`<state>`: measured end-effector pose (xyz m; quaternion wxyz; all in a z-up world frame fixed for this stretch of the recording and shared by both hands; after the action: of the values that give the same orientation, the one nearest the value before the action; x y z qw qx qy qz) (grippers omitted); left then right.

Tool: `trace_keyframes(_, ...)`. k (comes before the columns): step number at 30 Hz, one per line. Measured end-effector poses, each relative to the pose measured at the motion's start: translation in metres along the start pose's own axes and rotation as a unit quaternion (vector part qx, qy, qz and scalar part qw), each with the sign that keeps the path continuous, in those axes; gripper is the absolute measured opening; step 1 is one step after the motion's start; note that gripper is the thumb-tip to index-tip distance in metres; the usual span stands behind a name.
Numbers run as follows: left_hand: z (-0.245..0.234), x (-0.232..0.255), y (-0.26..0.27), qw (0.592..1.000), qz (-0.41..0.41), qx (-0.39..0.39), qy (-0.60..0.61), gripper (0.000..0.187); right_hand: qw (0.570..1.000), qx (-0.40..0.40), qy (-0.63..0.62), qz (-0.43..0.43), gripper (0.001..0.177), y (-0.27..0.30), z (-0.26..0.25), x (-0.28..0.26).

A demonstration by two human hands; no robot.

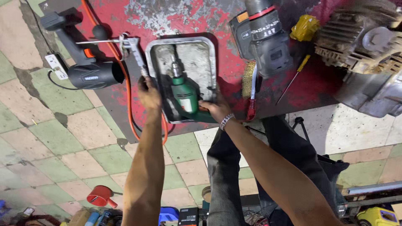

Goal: The person uses a green electric impact wrench to remove bolts from a small engine block on a workbench. They then manually adjust the engine's position and handle attached wires before using the impact wrench again to remove additional bolts.

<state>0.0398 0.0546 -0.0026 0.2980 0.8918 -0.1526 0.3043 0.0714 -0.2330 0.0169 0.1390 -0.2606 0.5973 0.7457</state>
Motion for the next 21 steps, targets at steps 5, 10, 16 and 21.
trace_keyframes(5, -0.003, 0.078, 0.051, 0.953, 0.178, 0.073, -0.234, 0.07, 0.969, -0.072, 0.196, 0.129, 0.079, -0.011, -0.02, -0.008)
trace_keyframes(10, 0.105, 0.119, 0.165, 0.947, 0.085, -0.191, -0.242, 0.045, 0.938, 0.269, 0.213, -0.043, 0.017, 0.014, -0.142, 0.0)
trace_keyframes(16, 0.235, 0.099, 0.216, 0.963, 0.098, -0.127, -0.218, 0.068, 0.809, 0.418, 0.392, -0.133, 0.069, -0.002, -0.273, -0.021)
trace_keyframes(21, 0.219, 0.069, 0.219, 0.981, 0.016, -0.15, -0.124, 0.034, 0.775, 0.334, 0.537, -0.019, 0.049, -0.042, -0.287, -0.019)
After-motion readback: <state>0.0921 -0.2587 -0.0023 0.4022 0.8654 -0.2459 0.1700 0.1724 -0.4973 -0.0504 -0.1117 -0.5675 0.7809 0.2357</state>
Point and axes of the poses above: each hand's wrist, its own y-axis away from the middle knuckle, its own z-axis out of the palm, x = y × z, the point moved 4 cm from there along -y, towards the middle knuckle, and after that the axes turned 1 degree about x, right-handed, at the moved point
